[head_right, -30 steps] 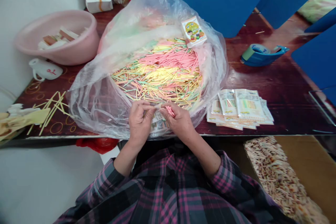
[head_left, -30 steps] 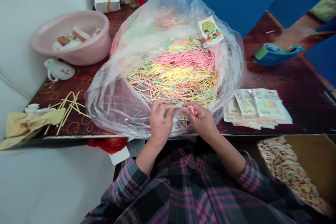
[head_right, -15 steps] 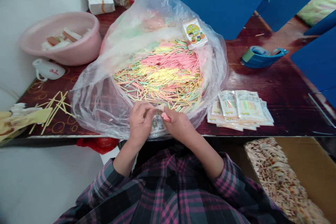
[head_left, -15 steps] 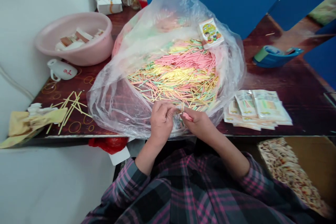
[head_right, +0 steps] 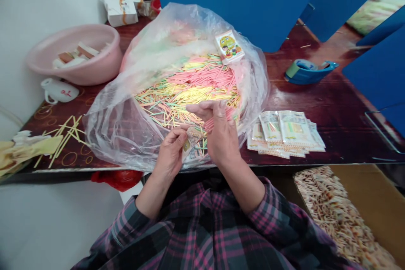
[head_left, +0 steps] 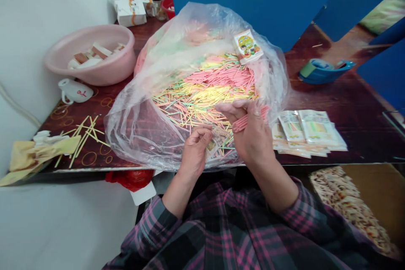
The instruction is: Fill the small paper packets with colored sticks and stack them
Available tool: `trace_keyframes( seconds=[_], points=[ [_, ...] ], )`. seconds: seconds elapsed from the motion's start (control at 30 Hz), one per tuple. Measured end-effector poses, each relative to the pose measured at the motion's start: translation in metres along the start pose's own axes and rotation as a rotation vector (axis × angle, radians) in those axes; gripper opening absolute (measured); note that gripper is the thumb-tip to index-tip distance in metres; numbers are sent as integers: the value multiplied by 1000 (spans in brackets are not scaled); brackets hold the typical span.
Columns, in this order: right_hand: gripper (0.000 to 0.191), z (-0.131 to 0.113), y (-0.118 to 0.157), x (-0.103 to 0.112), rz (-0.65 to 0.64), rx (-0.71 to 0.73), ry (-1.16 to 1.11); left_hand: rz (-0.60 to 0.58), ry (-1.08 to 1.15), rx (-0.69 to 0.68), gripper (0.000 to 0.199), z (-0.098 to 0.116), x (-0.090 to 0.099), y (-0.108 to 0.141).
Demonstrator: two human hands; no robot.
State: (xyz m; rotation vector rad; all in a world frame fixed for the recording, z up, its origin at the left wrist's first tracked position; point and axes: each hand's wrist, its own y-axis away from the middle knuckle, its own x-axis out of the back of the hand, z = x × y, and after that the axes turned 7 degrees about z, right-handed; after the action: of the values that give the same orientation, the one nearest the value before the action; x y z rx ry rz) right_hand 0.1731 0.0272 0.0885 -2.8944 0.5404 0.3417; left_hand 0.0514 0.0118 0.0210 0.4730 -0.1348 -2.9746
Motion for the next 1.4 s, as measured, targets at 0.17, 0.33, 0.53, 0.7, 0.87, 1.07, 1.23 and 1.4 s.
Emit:
trace_keyframes(
  seconds=[0.17,0.33,0.53,0.7,0.87,1.07,1.23,1.4],
  points=[
    [36,4,9,-8,-24,-52,-95,-31,86,60,27,1,-3,3],
    [42,5,11,-6,-58,-110,-109,-34,221,177,27,4,-9,6],
    [48,15,15,3,-160,-76,-8,4,229,174,27,8,-11,6],
    [46,31,15,14,-257,-90,72,12,140,58,23,5,-10,5],
    [50,43,12,20,-260,-117,73,0,134,71,29,-1,-10,4],
    [49,42,15,20,-316,83,297,1,167,100,34,-1,-11,4],
    [43,28,-8,39,-269,59,344,110,261,116,35,7,3,-5],
    [22,29,-46,56,-285,247,802,202,376,110,34,6,10,-14]
  ],
)
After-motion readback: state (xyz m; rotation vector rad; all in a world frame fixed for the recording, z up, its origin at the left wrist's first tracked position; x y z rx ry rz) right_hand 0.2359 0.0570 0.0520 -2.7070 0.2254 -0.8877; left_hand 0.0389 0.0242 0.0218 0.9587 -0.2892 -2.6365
